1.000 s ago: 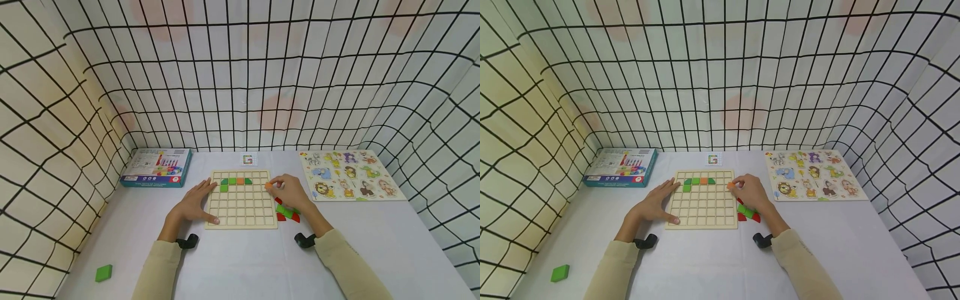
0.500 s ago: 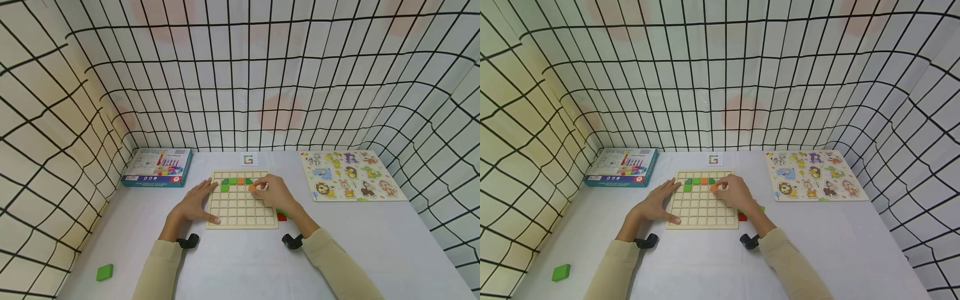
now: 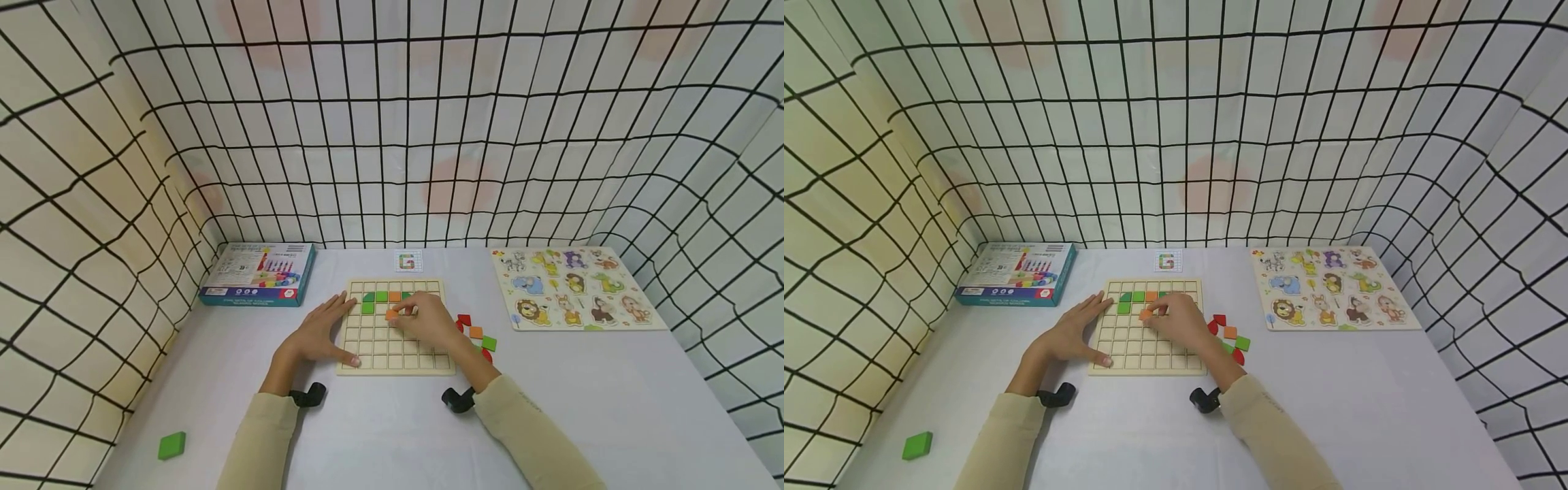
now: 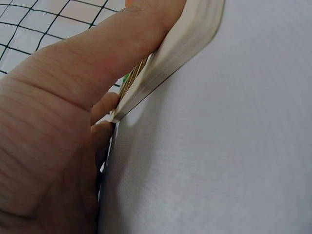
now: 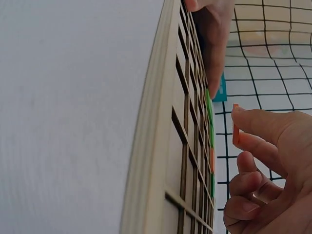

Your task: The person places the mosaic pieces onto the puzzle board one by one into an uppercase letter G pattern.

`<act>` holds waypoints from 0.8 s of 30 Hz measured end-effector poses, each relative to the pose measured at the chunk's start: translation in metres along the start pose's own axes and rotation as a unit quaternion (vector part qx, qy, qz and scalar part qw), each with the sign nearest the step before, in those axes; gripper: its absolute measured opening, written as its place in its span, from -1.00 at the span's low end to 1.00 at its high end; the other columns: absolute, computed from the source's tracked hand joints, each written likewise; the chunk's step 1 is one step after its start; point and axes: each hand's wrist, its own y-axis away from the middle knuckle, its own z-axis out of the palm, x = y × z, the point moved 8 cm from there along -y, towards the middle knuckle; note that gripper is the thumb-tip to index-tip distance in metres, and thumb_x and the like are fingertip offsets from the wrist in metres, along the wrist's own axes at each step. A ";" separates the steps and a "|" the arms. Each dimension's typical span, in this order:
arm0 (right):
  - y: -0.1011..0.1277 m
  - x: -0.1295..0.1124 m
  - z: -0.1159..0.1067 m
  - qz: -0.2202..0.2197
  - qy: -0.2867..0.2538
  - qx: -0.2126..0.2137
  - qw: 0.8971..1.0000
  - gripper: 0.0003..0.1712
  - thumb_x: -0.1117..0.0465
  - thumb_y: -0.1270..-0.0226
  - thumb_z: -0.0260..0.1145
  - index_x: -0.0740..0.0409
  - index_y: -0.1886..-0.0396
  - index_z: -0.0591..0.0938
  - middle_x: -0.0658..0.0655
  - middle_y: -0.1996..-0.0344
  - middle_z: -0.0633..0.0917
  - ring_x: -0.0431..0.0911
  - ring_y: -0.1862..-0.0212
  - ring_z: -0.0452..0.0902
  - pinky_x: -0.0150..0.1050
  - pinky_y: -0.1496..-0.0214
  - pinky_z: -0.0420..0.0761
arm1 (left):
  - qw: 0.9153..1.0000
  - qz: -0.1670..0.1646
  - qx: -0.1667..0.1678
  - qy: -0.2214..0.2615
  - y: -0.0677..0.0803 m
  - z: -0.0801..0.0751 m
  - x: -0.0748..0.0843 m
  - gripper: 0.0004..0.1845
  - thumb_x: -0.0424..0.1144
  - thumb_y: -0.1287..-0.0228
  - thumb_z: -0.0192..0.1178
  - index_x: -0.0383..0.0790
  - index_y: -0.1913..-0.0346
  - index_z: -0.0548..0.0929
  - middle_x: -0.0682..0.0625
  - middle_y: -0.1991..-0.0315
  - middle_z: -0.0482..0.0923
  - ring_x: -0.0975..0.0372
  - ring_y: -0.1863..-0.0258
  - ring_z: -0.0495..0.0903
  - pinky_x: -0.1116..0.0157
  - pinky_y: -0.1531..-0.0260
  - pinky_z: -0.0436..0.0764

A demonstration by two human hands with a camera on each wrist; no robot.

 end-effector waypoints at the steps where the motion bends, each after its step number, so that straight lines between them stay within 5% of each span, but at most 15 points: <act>1: 0.000 -0.001 0.003 0.000 0.001 -0.004 1.000 -0.75 0.05 -0.26 0.56 -0.02 0.09 0.85 -0.06 0.39 0.64 -0.13 0.36 0.46 -0.33 0.45 0.44 | 1.000 -0.001 0.000 0.000 0.000 0.000 0.000 0.45 0.46 0.35 0.57 0.09 -0.67 0.08 0.05 -0.72 -0.20 0.03 -0.71 -0.24 -0.23 -0.61 -0.13; 12: -0.007 -0.012 0.030 -0.003 -0.014 -0.038 0.999 -0.73 0.08 -0.32 0.50 -0.01 0.02 0.82 -0.06 0.32 0.70 -0.16 0.27 0.53 -0.28 0.26 0.57 | 1.000 0.000 -0.001 0.003 -0.001 0.000 -0.003 0.45 0.48 0.35 0.56 0.12 -0.67 0.07 0.07 -0.72 -0.21 0.02 -0.71 -0.25 -0.24 -0.61 -0.14; 24: -0.016 -0.020 0.041 0.006 0.026 -0.046 0.999 -0.69 0.02 -0.32 0.48 -0.04 -0.02 0.81 -0.08 0.32 0.67 -0.17 0.37 0.50 -0.31 0.41 0.49 | 1.000 0.007 -0.002 0.002 -0.001 0.000 -0.004 0.45 0.47 0.34 0.56 0.10 -0.67 0.06 0.06 -0.72 -0.21 0.03 -0.71 -0.24 -0.23 -0.61 -0.13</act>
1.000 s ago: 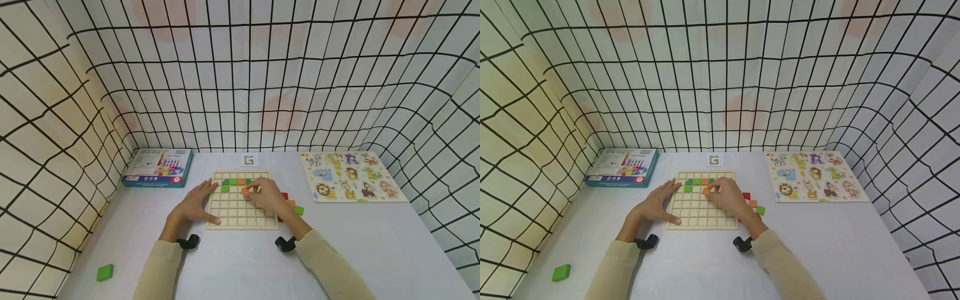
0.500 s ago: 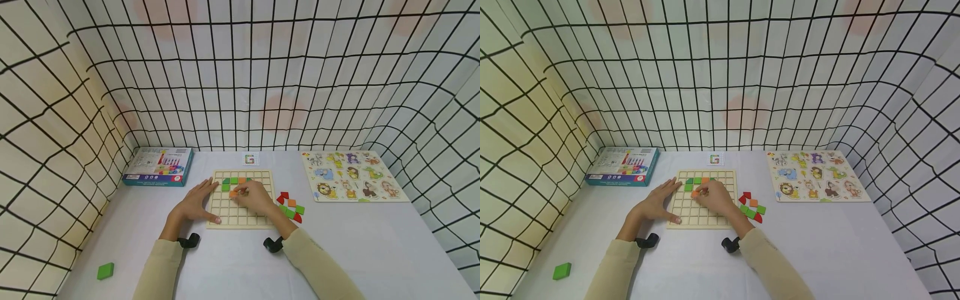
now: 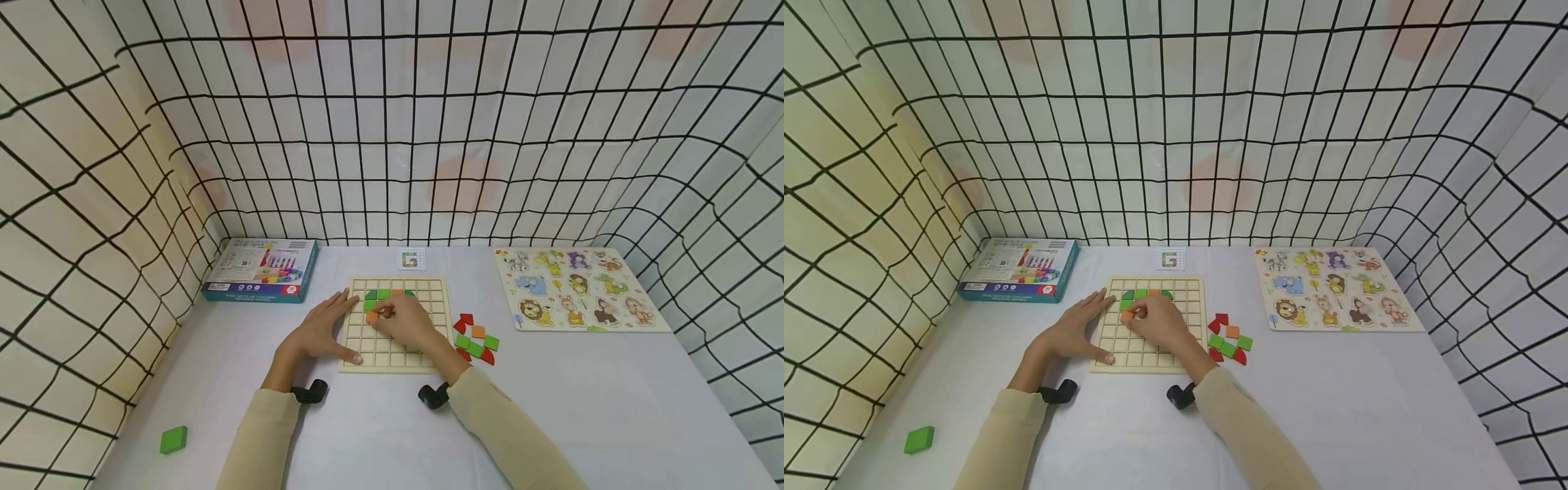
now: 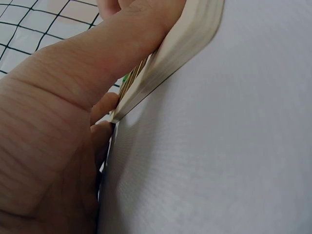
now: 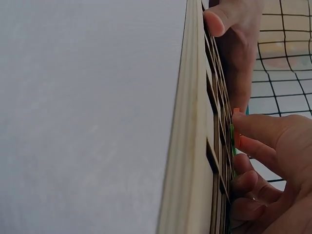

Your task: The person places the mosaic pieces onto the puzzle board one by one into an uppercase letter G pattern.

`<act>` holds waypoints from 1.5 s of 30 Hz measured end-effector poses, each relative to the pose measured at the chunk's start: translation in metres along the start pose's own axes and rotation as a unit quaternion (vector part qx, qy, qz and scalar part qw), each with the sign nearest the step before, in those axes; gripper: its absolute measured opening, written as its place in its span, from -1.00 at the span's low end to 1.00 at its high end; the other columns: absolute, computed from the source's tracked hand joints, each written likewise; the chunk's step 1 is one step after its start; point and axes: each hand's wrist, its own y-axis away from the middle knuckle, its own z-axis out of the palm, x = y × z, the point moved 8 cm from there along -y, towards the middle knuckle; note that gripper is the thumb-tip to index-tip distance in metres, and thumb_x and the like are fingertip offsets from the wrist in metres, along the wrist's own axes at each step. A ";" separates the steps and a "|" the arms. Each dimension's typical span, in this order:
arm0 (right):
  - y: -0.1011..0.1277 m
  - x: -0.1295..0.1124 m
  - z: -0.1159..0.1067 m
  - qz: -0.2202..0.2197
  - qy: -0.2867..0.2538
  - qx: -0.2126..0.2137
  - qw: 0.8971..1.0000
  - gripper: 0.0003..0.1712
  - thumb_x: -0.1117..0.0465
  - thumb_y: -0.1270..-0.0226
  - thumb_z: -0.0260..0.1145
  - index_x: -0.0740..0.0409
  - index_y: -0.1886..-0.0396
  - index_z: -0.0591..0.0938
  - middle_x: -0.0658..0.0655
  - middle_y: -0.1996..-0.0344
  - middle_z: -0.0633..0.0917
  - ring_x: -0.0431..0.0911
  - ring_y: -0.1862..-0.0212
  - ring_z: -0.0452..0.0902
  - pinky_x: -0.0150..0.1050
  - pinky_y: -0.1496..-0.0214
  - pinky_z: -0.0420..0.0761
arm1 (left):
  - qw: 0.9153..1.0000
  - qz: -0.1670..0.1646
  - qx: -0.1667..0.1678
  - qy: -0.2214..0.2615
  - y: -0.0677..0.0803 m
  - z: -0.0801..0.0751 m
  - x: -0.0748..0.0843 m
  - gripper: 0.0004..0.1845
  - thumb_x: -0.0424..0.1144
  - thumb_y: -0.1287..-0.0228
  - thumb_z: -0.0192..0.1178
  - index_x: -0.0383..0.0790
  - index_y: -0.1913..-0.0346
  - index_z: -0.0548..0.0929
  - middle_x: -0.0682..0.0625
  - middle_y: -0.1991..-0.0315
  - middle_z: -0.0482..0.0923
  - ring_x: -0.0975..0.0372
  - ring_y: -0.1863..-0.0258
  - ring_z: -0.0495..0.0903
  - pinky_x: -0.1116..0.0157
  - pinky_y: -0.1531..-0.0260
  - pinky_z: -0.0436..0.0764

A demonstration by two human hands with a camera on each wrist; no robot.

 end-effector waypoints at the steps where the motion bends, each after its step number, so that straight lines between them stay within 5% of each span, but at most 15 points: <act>1: -0.001 0.000 0.001 0.001 0.000 -0.001 1.000 -0.69 0.01 -0.32 0.48 -0.04 -0.02 0.81 -0.08 0.33 0.67 -0.17 0.37 0.49 -0.30 0.41 0.48 | 1.000 0.001 0.000 0.000 0.000 0.000 0.000 0.45 0.47 0.34 0.56 0.09 -0.67 0.06 0.06 -0.72 -0.21 0.02 -0.71 -0.24 -0.23 -0.61 -0.13; 31: -0.001 0.003 0.000 -0.002 -0.006 0.005 1.000 -0.85 0.10 -0.36 0.46 -0.05 0.13 0.83 -0.10 0.37 0.68 -0.18 0.34 0.52 -0.29 0.34 0.52 | 1.000 0.008 -0.004 -0.005 -0.002 -0.001 0.005 0.46 0.46 0.32 0.57 0.06 -0.68 0.04 0.02 -0.72 -0.22 0.01 -0.71 -0.25 -0.22 -0.62 -0.13; 38: 0.006 0.007 -0.007 -0.016 -0.066 0.007 0.998 -0.83 0.17 -0.36 0.44 0.05 0.09 0.81 -0.02 0.32 0.68 -0.16 0.28 0.59 -0.29 0.25 0.61 | 1.000 0.002 -0.009 -0.005 -0.001 0.002 0.007 0.46 0.46 0.31 0.57 0.07 -0.68 0.03 0.00 -0.72 -0.22 -0.01 -0.70 -0.24 -0.22 -0.61 -0.12; 45: 0.022 0.021 -0.026 0.001 -0.076 0.017 0.997 -0.83 0.13 -0.34 0.48 0.01 0.11 0.80 -0.02 0.36 0.65 -0.16 0.47 0.49 -0.31 0.40 0.51 | 1.000 -0.015 -0.004 -0.009 -0.001 0.002 0.002 0.45 0.48 0.36 0.56 0.14 -0.67 0.05 0.07 -0.72 -0.22 0.01 -0.71 -0.24 -0.23 -0.61 -0.13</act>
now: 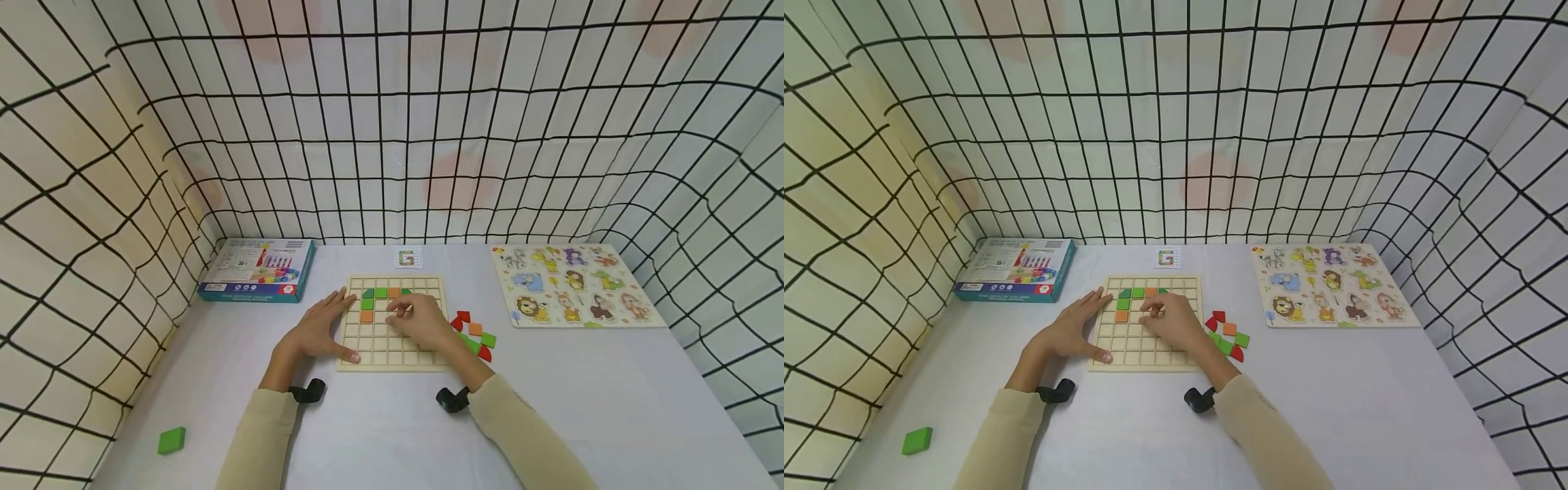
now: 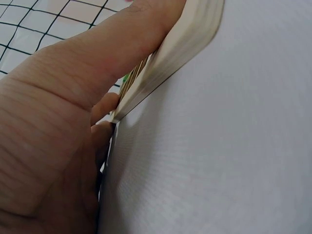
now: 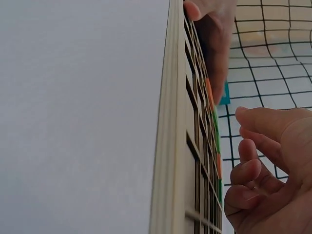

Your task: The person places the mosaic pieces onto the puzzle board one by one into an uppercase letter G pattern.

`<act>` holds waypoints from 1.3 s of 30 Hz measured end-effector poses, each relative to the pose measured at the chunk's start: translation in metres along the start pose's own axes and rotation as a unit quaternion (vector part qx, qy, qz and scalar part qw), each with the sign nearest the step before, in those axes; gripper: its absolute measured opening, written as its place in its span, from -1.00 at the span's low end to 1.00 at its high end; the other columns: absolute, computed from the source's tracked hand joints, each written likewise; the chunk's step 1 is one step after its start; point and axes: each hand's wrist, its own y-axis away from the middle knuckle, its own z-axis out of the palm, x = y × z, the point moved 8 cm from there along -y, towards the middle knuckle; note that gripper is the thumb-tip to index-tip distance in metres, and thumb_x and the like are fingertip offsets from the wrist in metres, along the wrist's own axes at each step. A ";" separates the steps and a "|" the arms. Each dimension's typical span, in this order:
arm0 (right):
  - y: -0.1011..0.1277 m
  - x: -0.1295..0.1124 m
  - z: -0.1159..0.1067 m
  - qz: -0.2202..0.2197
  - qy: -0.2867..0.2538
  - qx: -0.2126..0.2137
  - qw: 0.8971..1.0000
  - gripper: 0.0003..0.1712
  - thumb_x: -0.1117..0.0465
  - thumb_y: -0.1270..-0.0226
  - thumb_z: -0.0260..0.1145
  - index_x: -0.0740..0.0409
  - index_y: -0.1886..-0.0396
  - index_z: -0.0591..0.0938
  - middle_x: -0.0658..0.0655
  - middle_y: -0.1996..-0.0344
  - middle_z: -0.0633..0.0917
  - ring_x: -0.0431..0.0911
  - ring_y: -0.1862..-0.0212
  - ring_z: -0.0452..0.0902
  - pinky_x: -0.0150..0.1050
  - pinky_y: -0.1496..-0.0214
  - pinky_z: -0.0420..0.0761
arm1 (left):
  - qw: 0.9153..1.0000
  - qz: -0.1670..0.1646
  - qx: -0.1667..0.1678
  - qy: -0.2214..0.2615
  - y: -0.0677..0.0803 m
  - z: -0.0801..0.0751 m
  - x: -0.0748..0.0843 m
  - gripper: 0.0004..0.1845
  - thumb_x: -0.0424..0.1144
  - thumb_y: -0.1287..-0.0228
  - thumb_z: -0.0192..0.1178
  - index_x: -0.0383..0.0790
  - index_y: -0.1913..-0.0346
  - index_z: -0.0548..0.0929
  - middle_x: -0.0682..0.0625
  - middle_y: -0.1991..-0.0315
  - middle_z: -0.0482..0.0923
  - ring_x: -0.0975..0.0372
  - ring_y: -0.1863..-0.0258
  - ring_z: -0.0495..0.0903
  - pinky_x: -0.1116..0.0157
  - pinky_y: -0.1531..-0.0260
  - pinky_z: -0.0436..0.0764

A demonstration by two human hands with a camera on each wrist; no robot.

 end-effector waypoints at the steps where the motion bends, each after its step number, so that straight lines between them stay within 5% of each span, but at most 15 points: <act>1: 0.003 0.001 -0.003 0.002 0.002 0.002 1.000 -0.82 0.13 -0.33 0.48 0.03 0.11 0.80 -0.02 0.37 0.64 -0.17 0.49 0.47 -0.33 0.42 0.49 | 1.000 0.001 0.001 0.001 0.000 0.000 0.000 0.46 0.48 0.36 0.56 0.14 -0.67 0.05 0.06 -0.72 -0.21 0.00 -0.70 -0.23 -0.24 -0.61 -0.12; 26: 0.080 0.069 -0.104 0.060 0.069 0.071 0.993 -0.73 0.05 -0.28 0.54 0.01 0.07 0.80 0.00 0.38 0.64 -0.10 0.39 0.44 -0.34 0.45 0.44 | 1.000 0.013 0.010 0.007 0.001 -0.001 0.001 0.45 0.44 0.35 0.59 0.06 -0.67 0.08 0.02 -0.72 -0.19 -0.01 -0.70 -0.22 -0.23 -0.61 -0.12; 39: 0.106 0.087 -0.125 0.069 0.110 0.076 0.989 -0.75 0.09 -0.31 0.50 0.02 0.05 0.79 -0.01 0.41 0.61 -0.12 0.40 0.42 -0.34 0.40 0.42 | 1.000 0.018 0.010 0.019 0.003 -0.003 0.004 0.46 0.42 0.35 0.60 0.03 -0.67 0.09 0.00 -0.72 -0.18 -0.02 -0.70 -0.22 -0.23 -0.61 -0.14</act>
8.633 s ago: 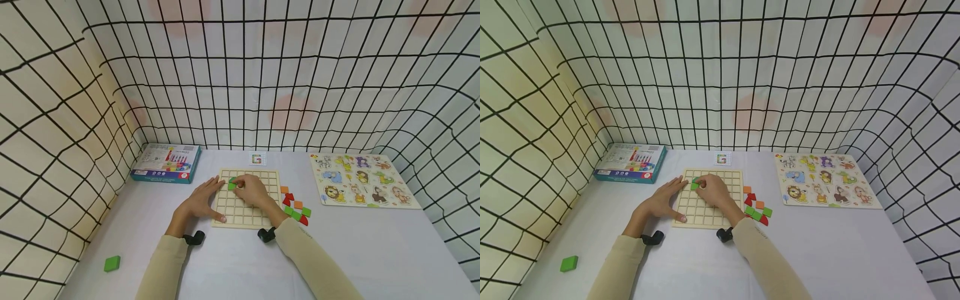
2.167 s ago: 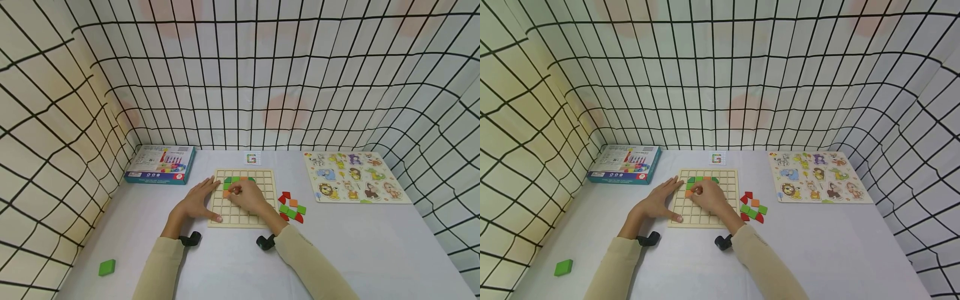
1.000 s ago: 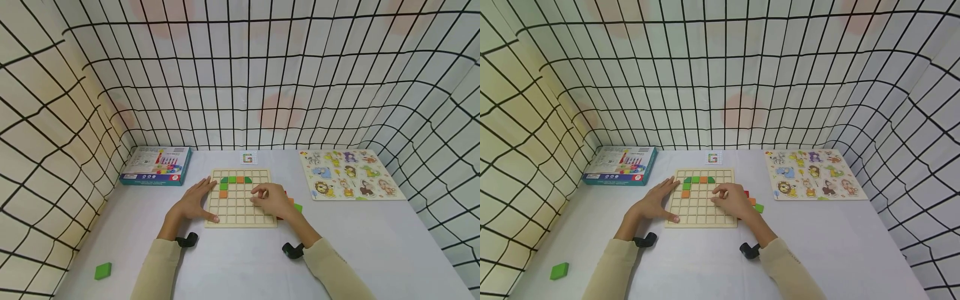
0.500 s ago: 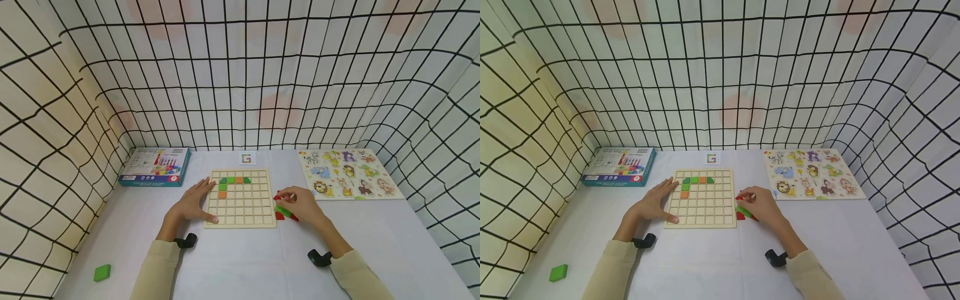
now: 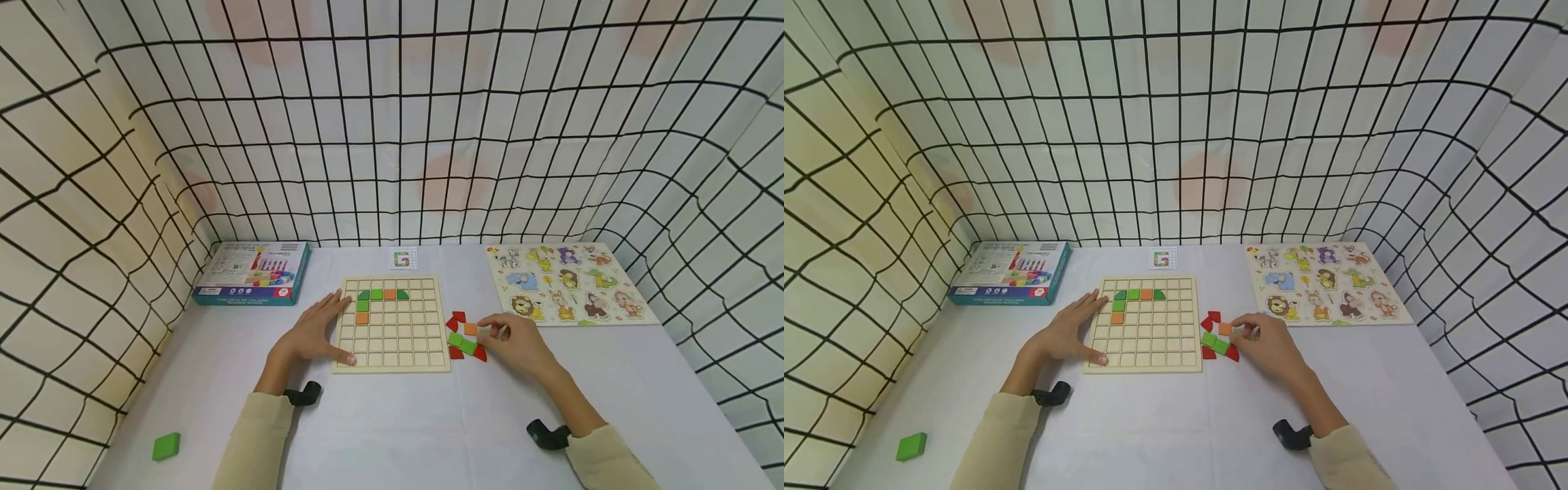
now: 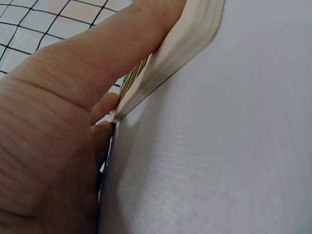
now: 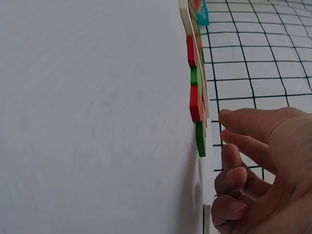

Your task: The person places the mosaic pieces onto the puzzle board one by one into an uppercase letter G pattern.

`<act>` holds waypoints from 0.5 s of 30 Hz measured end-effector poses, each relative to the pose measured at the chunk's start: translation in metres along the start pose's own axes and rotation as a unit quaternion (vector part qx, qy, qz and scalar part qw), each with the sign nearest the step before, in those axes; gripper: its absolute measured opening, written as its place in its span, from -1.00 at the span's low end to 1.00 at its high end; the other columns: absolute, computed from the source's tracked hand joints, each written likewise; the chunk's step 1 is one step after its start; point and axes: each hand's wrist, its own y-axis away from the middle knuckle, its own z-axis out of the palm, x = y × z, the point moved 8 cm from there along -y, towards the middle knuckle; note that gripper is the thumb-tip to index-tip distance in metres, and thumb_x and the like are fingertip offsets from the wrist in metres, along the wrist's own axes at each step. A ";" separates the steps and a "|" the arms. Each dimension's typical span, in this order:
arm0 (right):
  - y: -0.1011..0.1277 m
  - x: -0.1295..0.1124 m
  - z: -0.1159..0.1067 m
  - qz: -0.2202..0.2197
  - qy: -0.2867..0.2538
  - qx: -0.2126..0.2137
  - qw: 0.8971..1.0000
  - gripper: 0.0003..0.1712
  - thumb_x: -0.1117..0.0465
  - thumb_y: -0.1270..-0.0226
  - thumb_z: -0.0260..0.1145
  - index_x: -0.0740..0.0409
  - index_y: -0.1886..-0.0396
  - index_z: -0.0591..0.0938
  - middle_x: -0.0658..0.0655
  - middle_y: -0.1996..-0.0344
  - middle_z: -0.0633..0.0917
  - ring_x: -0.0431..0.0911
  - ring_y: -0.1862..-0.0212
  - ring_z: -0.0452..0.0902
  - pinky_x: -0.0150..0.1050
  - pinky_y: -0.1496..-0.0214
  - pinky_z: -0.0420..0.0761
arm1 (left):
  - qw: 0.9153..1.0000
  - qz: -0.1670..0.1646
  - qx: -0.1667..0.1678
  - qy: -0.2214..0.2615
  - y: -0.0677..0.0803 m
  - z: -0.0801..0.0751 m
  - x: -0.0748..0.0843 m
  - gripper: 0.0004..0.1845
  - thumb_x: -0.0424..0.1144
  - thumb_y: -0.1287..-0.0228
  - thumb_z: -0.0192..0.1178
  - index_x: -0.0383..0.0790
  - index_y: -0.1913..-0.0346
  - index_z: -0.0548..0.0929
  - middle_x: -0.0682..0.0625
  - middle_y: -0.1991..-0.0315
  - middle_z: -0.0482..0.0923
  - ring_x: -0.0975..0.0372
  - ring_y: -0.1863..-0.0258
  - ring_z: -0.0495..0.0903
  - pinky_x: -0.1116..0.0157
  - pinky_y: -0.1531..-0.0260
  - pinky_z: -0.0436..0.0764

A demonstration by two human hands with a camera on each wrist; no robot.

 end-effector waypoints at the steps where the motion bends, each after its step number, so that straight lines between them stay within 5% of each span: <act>1: 0.001 0.001 -0.001 0.001 0.001 -0.001 1.000 -0.75 0.10 -0.31 0.50 0.02 0.05 0.79 -0.02 0.41 0.61 -0.12 0.40 0.42 -0.34 0.41 0.41 | 1.000 0.000 0.000 0.001 0.000 0.000 0.000 0.45 0.42 0.35 0.60 0.03 -0.67 0.09 0.00 -0.72 -0.18 -0.02 -0.70 -0.22 -0.24 -0.61 -0.14; 15: 0.005 0.016 0.000 0.007 0.017 -0.040 0.999 -0.71 0.21 -0.26 0.46 0.10 0.01 0.74 -0.01 0.38 0.60 -0.14 0.38 0.41 -0.35 0.38 0.40 | 1.000 -0.004 -0.001 -0.005 -0.001 0.002 -0.003 0.45 0.43 0.35 0.58 0.08 -0.67 0.08 0.04 -0.72 -0.20 0.01 -0.70 -0.23 -0.23 -0.61 -0.13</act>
